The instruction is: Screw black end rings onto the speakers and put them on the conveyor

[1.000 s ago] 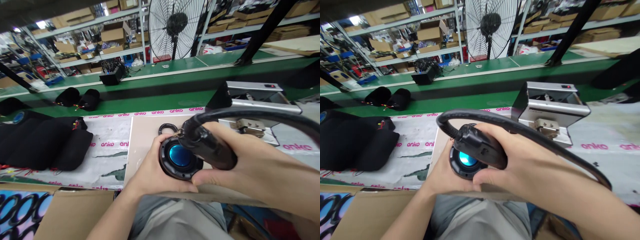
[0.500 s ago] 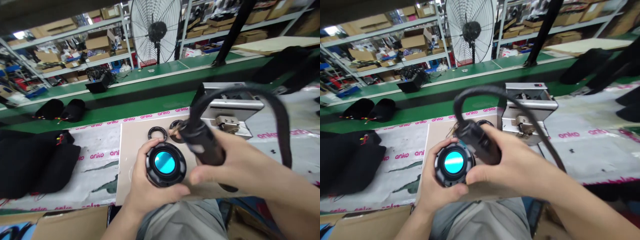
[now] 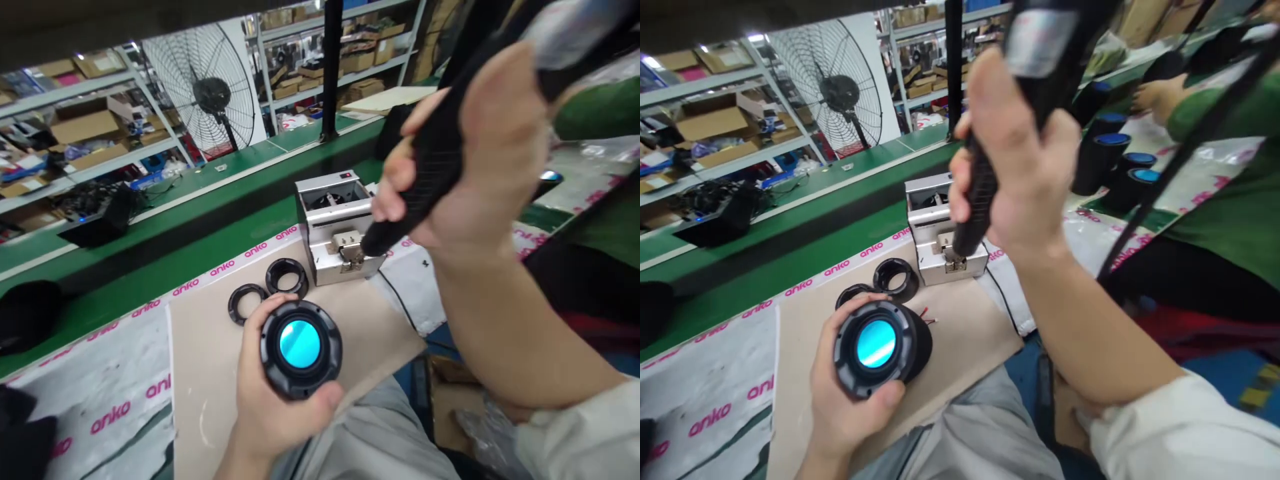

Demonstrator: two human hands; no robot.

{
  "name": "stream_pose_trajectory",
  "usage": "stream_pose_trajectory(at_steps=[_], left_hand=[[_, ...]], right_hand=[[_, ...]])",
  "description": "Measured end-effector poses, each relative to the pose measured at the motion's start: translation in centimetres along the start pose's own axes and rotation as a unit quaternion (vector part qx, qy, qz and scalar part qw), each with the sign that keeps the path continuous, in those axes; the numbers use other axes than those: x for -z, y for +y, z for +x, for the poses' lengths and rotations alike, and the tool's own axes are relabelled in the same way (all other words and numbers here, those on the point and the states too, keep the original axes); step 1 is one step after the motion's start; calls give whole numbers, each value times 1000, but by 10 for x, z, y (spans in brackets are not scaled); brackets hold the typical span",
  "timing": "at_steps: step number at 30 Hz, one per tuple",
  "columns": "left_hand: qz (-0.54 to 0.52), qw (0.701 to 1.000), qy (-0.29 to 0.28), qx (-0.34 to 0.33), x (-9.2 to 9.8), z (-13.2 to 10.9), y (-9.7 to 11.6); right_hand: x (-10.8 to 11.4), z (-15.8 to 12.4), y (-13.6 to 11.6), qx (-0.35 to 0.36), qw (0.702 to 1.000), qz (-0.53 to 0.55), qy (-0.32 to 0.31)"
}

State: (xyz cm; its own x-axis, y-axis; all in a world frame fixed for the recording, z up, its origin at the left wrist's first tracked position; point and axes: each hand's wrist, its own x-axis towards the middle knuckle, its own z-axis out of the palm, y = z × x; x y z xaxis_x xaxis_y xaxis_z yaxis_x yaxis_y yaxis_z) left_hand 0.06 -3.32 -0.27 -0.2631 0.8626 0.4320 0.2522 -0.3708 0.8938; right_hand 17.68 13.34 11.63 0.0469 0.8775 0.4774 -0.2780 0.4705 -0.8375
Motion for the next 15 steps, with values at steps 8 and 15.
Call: stream_pose_trajectory(at_steps=[8, 15], left_hand=[[-37, 998, -38, 20, -16, 14, 3], [-67, 997, -36, 32, -15, 14, 3]], right_hand=[[-17, 7, 42, 39, 994, 89, -55], [-9, 5, 43, -26, 991, 91, -99]])
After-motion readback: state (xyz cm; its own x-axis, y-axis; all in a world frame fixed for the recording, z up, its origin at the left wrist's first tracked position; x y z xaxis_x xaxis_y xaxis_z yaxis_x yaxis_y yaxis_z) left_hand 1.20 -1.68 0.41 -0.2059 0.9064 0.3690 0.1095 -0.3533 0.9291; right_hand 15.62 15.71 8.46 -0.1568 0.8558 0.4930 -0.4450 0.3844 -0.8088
